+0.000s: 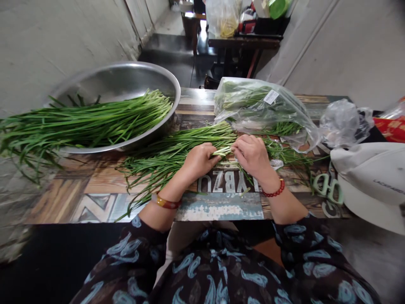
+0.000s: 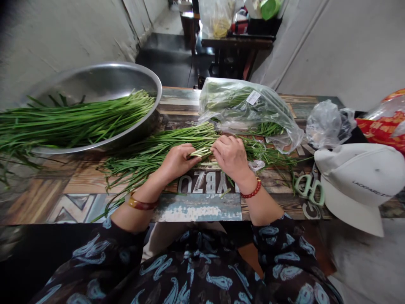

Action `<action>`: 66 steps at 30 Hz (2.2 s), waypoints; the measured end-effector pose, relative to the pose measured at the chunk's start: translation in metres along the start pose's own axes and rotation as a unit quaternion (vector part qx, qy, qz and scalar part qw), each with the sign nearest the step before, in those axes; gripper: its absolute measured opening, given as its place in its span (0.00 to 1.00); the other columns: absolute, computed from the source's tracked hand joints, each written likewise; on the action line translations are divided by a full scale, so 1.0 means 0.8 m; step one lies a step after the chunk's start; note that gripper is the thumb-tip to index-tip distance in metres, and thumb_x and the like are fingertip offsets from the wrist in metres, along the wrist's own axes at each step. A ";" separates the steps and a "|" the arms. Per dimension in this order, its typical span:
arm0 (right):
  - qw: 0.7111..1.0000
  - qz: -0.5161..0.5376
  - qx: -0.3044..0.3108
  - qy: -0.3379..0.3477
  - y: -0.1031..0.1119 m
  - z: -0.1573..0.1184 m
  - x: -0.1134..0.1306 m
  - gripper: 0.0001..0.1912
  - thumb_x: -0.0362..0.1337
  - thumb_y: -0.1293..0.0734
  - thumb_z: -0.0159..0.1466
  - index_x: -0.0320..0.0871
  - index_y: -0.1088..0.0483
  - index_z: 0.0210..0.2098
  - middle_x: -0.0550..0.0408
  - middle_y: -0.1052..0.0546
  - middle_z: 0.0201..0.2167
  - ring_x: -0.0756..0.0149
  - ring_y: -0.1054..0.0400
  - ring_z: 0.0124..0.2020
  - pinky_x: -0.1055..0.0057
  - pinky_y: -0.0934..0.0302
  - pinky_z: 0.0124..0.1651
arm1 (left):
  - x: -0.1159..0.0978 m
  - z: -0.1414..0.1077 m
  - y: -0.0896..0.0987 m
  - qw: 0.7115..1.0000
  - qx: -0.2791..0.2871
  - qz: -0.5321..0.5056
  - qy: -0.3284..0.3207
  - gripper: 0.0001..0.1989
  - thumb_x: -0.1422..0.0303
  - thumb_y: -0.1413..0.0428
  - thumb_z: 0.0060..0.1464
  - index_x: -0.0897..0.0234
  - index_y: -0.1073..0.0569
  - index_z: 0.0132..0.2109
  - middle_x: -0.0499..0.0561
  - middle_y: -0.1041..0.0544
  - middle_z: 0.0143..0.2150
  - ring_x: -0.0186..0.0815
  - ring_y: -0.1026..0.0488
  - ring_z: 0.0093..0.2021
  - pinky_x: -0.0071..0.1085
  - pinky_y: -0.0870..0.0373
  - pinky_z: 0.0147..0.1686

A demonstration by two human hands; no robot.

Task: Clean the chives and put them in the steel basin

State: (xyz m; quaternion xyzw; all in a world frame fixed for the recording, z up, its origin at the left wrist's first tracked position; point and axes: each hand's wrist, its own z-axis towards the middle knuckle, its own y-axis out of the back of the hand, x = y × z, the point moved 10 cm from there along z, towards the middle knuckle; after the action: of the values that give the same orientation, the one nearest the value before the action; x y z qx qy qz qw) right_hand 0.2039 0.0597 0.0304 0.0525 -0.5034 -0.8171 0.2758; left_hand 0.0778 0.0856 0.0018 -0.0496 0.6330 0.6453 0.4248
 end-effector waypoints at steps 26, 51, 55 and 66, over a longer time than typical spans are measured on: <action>0.998 0.067 -0.001 0.010 0.004 0.004 -0.012 0.08 0.36 0.35 0.66 0.45 0.25 0.31 0.53 0.20 0.34 0.62 0.31 0.36 0.64 0.45 0.42 | 0.022 0.001 0.007 0.980 -0.003 -0.176 0.088 0.12 0.63 0.41 0.50 0.68 0.26 0.26 0.45 0.31 0.23 0.29 0.38 0.26 0.26 0.44 0.29; 0.891 0.419 0.134 -0.110 -0.048 -0.002 -0.014 0.15 0.46 0.39 0.67 0.44 0.35 0.28 0.60 0.34 0.24 0.70 0.43 0.26 0.71 0.46 0.31 | -0.010 0.002 -0.001 0.982 0.073 -0.174 -0.008 0.14 0.69 0.41 0.53 0.66 0.32 0.22 0.43 0.37 0.22 0.29 0.39 0.26 0.27 0.45 0.30; 0.941 0.325 0.081 -0.046 -0.049 0.000 -0.005 0.13 0.41 0.40 0.68 0.44 0.35 0.28 0.56 0.30 0.26 0.67 0.38 0.29 0.69 0.43 0.35 | -0.020 0.001 -0.007 0.971 0.096 -0.217 -0.024 0.13 0.68 0.40 0.52 0.66 0.30 0.23 0.44 0.37 0.22 0.29 0.39 0.27 0.27 0.43 0.30; 0.974 0.170 -0.034 -0.146 0.008 -0.003 -0.081 0.09 0.37 0.29 0.58 0.45 0.31 0.24 0.57 0.28 0.24 0.65 0.36 0.28 0.66 0.40 0.35 | 0.002 -0.002 0.008 0.970 0.032 -0.237 0.047 0.13 0.62 0.41 0.52 0.68 0.27 0.27 0.45 0.32 0.24 0.29 0.38 0.27 0.26 0.42 0.29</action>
State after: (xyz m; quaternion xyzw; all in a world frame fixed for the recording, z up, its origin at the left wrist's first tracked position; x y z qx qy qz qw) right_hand 0.2619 0.0881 0.0222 -0.1630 -0.5115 -0.7740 0.3357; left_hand 0.0724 0.0861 0.0055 -0.2151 0.6426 0.5025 0.5370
